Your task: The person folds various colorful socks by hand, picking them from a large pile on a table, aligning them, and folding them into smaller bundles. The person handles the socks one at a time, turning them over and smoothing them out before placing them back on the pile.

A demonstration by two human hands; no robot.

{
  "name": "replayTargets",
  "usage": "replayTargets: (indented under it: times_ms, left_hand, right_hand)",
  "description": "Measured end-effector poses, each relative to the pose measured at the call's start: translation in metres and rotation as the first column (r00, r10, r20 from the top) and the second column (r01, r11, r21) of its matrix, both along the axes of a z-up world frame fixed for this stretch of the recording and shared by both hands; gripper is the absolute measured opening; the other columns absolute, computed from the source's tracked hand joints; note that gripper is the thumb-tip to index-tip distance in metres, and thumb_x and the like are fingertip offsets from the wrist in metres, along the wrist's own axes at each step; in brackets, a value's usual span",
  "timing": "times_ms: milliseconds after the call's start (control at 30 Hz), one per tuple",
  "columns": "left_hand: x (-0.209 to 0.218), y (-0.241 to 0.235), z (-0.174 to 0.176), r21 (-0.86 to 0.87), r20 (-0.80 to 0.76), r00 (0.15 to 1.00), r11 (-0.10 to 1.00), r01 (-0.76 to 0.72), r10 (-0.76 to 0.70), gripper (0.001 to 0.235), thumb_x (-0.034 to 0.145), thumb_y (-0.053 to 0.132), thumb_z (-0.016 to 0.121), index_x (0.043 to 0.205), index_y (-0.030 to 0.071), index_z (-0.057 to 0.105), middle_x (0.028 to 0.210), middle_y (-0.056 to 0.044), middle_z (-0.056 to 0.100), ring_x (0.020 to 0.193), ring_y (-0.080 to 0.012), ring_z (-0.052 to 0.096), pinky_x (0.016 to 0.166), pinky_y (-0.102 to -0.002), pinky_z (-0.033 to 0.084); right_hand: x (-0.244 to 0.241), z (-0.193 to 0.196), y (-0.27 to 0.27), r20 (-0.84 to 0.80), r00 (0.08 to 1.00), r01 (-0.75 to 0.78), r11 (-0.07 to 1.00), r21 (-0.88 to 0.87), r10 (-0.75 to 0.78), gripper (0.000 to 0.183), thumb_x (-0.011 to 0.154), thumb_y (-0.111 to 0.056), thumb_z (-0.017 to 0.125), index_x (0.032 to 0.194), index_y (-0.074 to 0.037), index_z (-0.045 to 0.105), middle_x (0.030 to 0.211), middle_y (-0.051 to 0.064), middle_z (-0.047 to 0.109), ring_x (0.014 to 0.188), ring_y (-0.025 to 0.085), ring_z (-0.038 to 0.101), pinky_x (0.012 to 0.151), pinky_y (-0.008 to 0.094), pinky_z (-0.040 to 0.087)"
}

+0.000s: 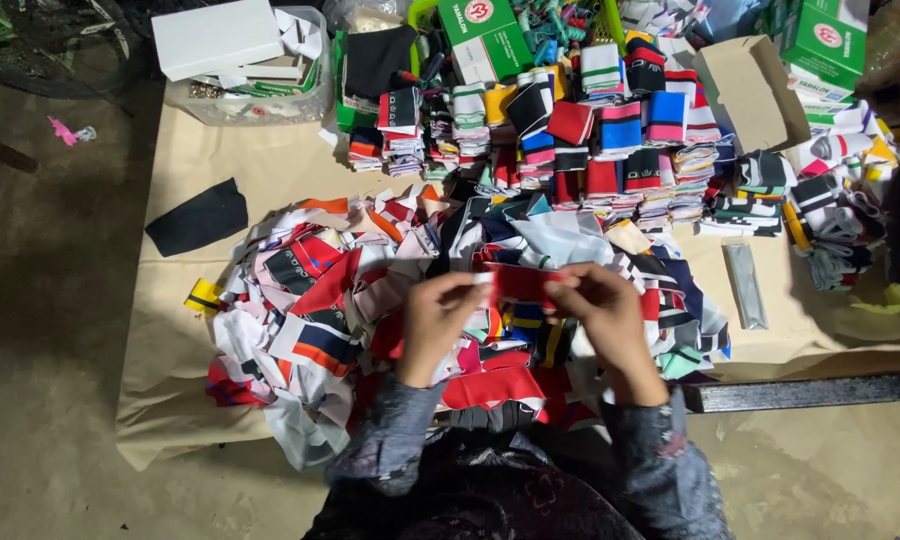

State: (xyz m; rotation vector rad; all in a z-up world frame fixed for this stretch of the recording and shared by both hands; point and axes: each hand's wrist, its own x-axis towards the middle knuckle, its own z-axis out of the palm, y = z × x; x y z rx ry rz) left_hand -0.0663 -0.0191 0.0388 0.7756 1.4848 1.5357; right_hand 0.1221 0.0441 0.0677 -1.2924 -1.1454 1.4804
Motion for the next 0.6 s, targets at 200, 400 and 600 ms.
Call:
replayTargets:
  times_ms: [200, 400, 600]
  left_hand:
    - [0.021, 0.009, 0.005, 0.054, -0.1, 0.99, 0.993, 0.103, -0.097, 0.028, 0.079, 0.013, 0.087, 0.098, -0.004, 0.076, 0.082, -0.023, 0.074, 0.078, -0.0266, 0.075, 0.069, -0.04, 0.063]
    - [0.012, 0.006, 0.002, 0.077, -0.123, 0.989, 0.993, 0.086, -0.077, 0.024, 0.08, 0.011, 0.086, 0.095, -0.004, 0.077, 0.079, -0.021, 0.074, 0.072, -0.0259, 0.076, 0.067, -0.037, 0.064]
    - [0.009, 0.002, 0.001, 0.109, -0.084, 0.995, 0.992, 0.066, -0.057, 0.026, 0.082, 0.011, 0.085, 0.097, -0.008, 0.075, 0.082, -0.026, 0.072, 0.078, -0.0291, 0.074, 0.069, -0.039, 0.064]
  right_hand:
    - [-0.023, -0.004, 0.0, 0.028, 0.991, -0.132, 0.985, 0.107, 0.13, 0.016, 0.086, -0.001, 0.079, 0.098, 0.007, 0.072, 0.074, 0.016, 0.064, 0.068, 0.026, 0.07, 0.06, 0.042, 0.064]
    - [-0.032, 0.014, -0.011, 0.002, 0.986, -0.164, 0.981, 0.107, 0.165, 0.017, 0.087, -0.001, 0.078, 0.099, 0.009, 0.071, 0.076, 0.017, 0.067, 0.073, 0.025, 0.071, 0.065, 0.041, 0.065]
    - [-0.033, 0.014, -0.02, 0.036, 0.98, -0.197, 0.97, 0.144, 0.194, 0.016, 0.087, -0.002, 0.078, 0.1, 0.005, 0.073, 0.076, 0.009, 0.066, 0.078, 0.016, 0.066, 0.068, 0.037, 0.063]
